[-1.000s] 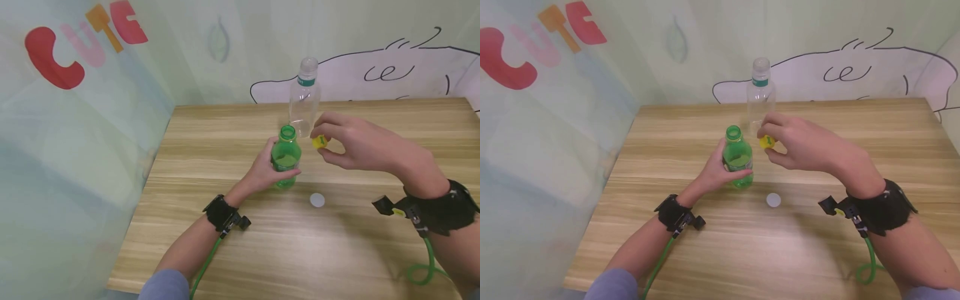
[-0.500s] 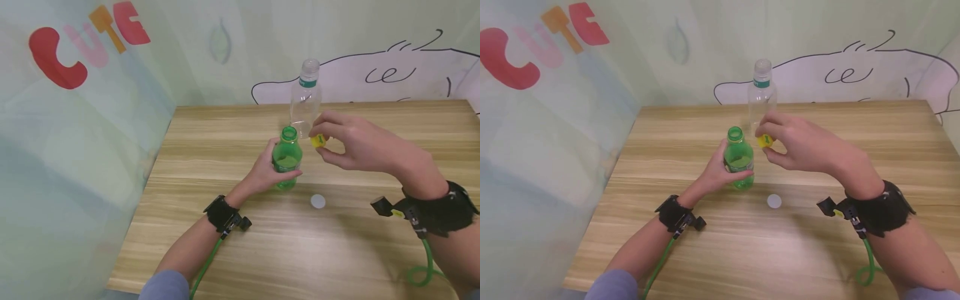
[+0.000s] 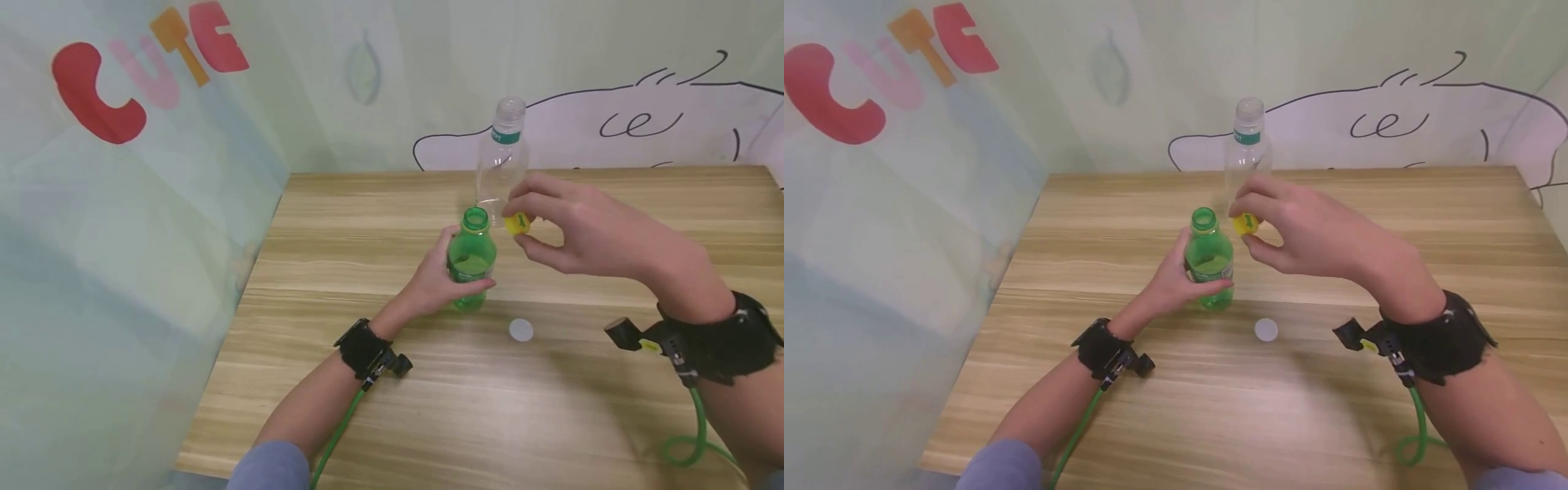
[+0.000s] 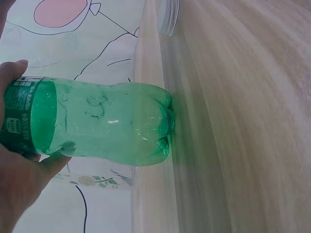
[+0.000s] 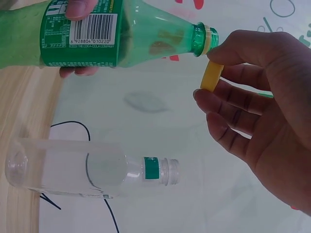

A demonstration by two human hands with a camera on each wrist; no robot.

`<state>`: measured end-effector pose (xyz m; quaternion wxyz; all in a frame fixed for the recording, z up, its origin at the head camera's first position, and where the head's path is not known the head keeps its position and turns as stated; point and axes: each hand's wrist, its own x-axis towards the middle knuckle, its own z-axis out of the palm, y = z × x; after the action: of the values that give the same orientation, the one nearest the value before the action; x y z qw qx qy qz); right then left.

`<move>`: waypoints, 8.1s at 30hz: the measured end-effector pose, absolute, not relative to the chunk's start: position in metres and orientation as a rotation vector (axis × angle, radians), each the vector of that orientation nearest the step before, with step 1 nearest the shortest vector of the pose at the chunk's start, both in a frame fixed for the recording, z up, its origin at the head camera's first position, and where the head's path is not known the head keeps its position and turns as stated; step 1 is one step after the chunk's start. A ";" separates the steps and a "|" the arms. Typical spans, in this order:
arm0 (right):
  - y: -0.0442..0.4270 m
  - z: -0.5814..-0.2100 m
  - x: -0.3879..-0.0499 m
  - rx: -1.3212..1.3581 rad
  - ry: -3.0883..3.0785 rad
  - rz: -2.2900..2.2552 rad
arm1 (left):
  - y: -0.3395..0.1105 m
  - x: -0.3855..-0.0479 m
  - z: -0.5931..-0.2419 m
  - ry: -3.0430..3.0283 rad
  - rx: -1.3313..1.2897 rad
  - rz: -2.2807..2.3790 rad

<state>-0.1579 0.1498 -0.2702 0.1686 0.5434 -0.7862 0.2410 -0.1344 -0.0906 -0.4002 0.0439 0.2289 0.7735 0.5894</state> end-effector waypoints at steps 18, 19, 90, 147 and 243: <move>0.133 -0.252 -0.164 1.658 -2.124 0.705 | -0.091 -0.135 -0.401 2.346 0.707 1.814; 0.131 -0.251 -0.164 1.665 -2.120 0.701 | -0.091 -0.135 -0.401 2.343 0.706 1.816; 0.110 -0.241 -0.165 1.799 -2.234 0.595 | -0.092 -0.133 -0.400 2.314 0.668 1.784; 0.112 -0.241 -0.167 1.639 -2.348 0.535 | -0.091 -0.135 -0.400 2.302 0.662 1.783; 0.118 -0.242 -0.171 1.843 -2.241 0.573 | -0.091 -0.134 -0.400 2.349 0.669 1.726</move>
<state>-0.1711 0.1176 -0.2419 0.0920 0.6204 -0.7546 0.1928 -0.1341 -0.0913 -0.4001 0.0755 0.2231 0.7832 0.5754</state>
